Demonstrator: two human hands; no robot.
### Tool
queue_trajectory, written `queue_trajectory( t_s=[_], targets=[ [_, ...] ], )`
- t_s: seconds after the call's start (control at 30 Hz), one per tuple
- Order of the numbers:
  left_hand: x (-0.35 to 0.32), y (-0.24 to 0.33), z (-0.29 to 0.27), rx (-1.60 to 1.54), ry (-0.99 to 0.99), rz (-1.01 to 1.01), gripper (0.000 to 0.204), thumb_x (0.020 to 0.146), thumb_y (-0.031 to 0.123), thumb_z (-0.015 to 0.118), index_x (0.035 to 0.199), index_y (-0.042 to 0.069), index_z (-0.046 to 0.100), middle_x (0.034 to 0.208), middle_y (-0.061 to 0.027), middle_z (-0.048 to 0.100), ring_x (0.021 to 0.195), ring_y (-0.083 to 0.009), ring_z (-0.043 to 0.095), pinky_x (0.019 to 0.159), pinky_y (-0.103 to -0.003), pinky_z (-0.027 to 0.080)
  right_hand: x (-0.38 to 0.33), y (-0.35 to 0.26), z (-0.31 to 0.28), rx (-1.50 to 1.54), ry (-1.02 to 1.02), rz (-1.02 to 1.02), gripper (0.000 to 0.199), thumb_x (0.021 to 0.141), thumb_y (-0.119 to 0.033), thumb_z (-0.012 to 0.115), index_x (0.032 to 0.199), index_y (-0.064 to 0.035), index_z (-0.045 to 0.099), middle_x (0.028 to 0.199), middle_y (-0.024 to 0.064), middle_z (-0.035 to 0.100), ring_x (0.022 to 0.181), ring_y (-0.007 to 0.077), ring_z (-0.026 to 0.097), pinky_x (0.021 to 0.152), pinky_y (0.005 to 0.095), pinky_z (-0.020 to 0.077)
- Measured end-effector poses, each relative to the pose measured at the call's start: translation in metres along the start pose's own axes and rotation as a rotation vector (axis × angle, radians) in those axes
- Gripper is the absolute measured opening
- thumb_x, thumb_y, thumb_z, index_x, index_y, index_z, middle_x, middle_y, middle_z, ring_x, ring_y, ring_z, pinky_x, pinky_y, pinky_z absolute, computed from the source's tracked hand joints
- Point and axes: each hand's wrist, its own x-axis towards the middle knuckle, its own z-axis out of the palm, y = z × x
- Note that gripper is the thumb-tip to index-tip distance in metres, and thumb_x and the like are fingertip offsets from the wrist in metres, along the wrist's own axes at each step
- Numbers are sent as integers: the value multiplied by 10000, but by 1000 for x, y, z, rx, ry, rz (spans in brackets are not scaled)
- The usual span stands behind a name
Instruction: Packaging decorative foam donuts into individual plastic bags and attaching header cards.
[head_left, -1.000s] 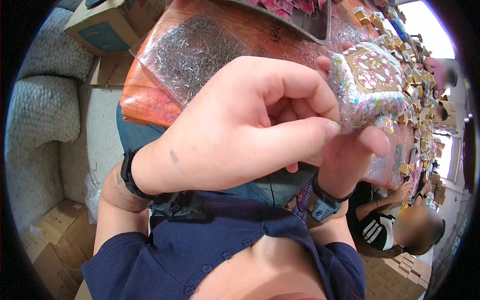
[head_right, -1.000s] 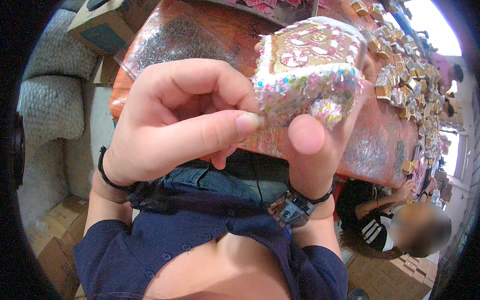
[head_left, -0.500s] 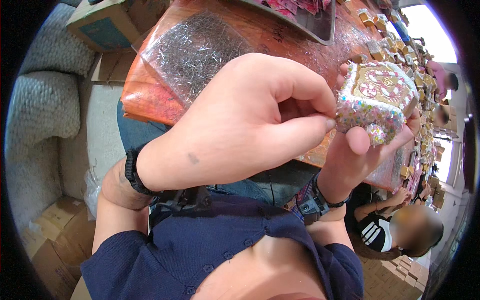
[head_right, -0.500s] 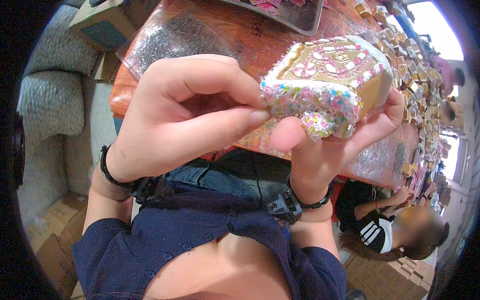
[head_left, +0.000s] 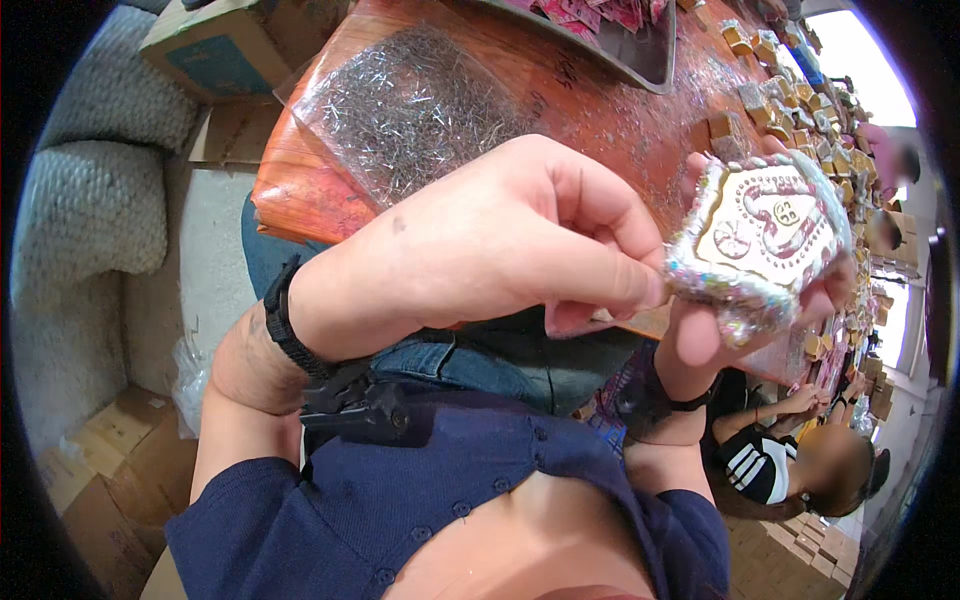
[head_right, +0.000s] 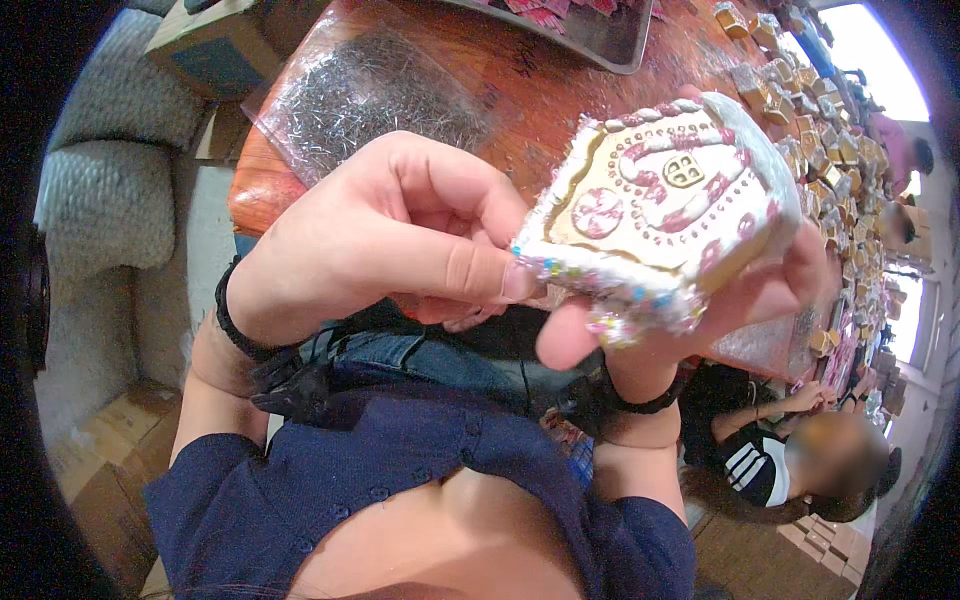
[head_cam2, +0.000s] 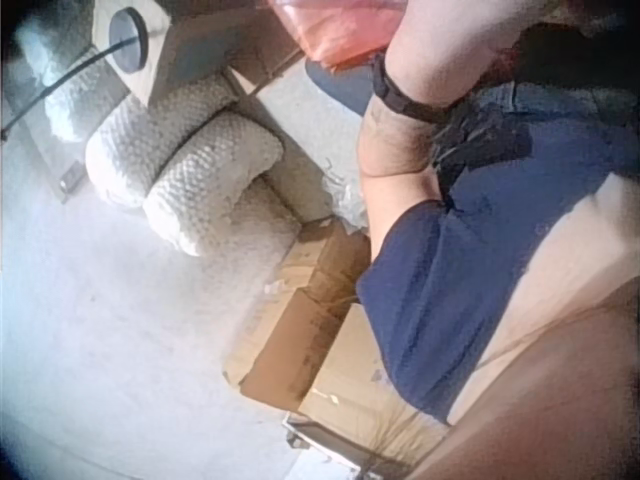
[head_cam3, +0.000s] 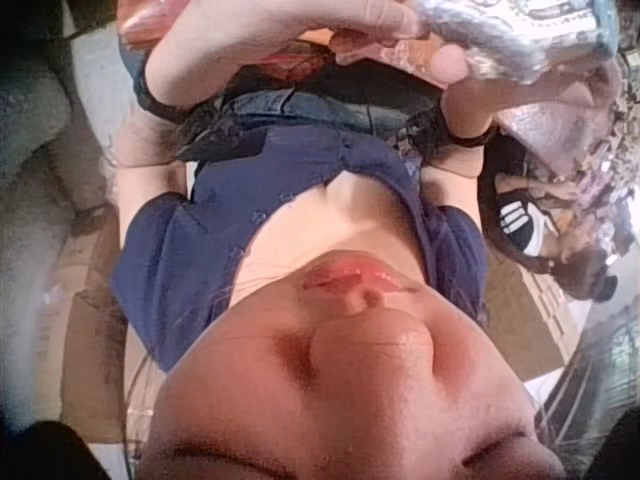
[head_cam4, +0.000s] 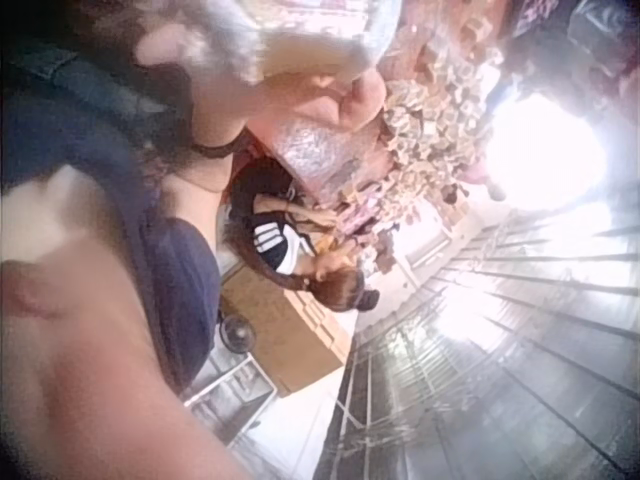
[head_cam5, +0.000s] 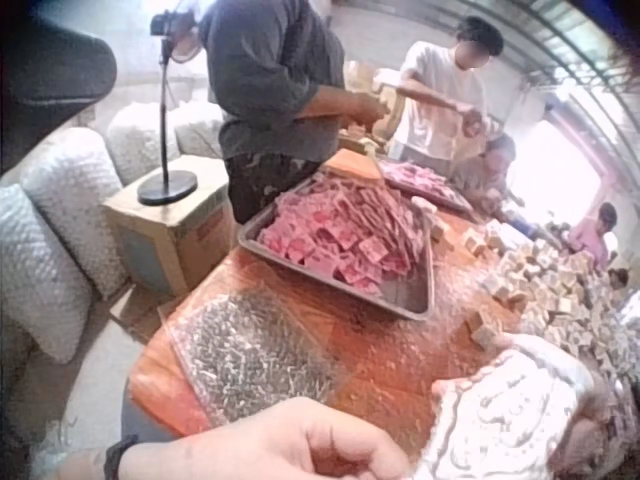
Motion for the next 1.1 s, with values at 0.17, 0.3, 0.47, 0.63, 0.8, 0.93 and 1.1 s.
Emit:
queue_trajectory(
  t_s=[0.17, 0.3, 0.47, 0.63, 0.8, 0.93, 1.1],
  targets=[
    [0, 6, 3, -126, -46, -54, 107, 854, 111, 695, 859, 8, 670, 688, -21, 626, 531, -50, 515, 475, -175, 367, -3, 2, -1, -70, -21, -41, 732, 911, -602, 378, 1401, -74, 247, 1360, 252, 408, 1129, 427, 546, 955, 495, 507],
    [-1, 14, 5, 143, 59, -20, 136, 861, 145, 701, 864, 12, 673, 704, -6, 632, 551, -40, 523, 482, -171, 375, -6, 5, -2, -139, -42, -63, 689, 907, -521, 473, 1391, -88, 244, 1328, 241, 435, 1110, 399, 570, 947, 471, 514],
    [7, -1, -2, 154, 70, 191, 204, 837, 140, 712, 922, -25, 627, 674, -10, 603, 579, -60, 538, 519, -206, 433, -8, 4, -4, -188, -65, -108, 671, 902, -420, 593, 1379, -104, 241, 1287, 227, 468, 1085, 365, 599, 936, 441, 524],
    [5, -5, -1, 123, 117, 331, 217, 863, 46, 699, 992, 50, 523, 762, 33, 579, 660, -42, 570, 559, -183, 438, -14, -2, 0, -106, -19, -34, 696, 888, -355, 682, 1372, -113, 243, 1264, 188, 489, 1092, 315, 599, 942, 412, 517],
    [6, -14, -2, 134, 170, 440, 245, 856, 66, 717, 1002, 46, 522, 823, 8, 591, 715, -37, 580, 585, -182, 456, -22, -18, 19, 264, 8, 373, 898, 765, -398, 807, 1350, -110, 189, 1231, 73, 451, 1105, 193, 511, 928, 329, 444],
    [11, -13, -14, 789, 329, 653, 367, 804, 147, 775, 1079, 59, 547, 858, -33, 596, 695, -66, 561, 606, -221, 457, -26, -1, 9, 507, -31, 593, 811, 808, -369, 779, 1372, -103, 260, 1231, 82, 489, 1073, 197, 555, 910, 360, 477],
    [9, -14, -32, 1170, 395, 903, 479, 741, 257, 796, 1131, 76, 584, 963, -74, 591, 810, -219, 570, 681, -303, 472, -33, 0, -31, 360, 21, 492, 932, 707, -388, 832, 1436, -157, 298, 1381, 175, 437, 1229, 390, 498, 969, 506, 495]
  ],
)
